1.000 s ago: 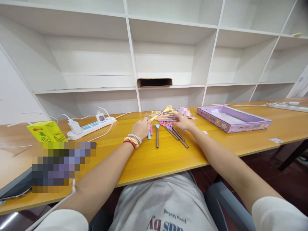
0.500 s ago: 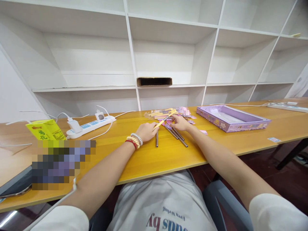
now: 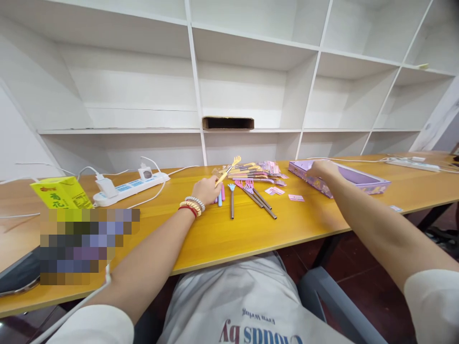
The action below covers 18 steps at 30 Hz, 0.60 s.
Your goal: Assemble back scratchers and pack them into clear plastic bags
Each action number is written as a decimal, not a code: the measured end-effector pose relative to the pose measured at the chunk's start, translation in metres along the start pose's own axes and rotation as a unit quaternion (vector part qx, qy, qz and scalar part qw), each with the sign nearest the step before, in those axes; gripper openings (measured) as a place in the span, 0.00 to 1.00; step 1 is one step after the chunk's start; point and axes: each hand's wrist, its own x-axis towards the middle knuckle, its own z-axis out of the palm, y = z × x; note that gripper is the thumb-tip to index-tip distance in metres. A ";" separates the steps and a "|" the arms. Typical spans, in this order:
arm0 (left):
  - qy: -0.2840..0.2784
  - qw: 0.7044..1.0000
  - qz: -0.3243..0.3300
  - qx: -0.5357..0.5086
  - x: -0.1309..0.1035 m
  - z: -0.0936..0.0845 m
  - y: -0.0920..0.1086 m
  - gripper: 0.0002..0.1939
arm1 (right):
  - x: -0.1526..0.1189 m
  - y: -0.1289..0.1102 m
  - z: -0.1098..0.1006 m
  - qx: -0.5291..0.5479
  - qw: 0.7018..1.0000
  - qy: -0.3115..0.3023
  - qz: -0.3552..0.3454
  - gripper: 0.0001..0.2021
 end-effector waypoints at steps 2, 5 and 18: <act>-0.004 1.000 0.003 0.000 -0.001 -0.001 0.002 0.19 | -0.001 0.014 0.013 0.006 0.999 -0.037 0.006 0.24; 0.000 1.000 0.008 0.008 -0.002 -0.002 0.004 0.20 | -0.005 0.020 0.034 0.034 0.999 -0.037 0.006 0.24; -0.005 1.000 0.020 -0.001 -0.003 -0.002 0.002 0.21 | -0.009 -0.035 0.038 0.102 0.994 -0.035 -0.032 0.30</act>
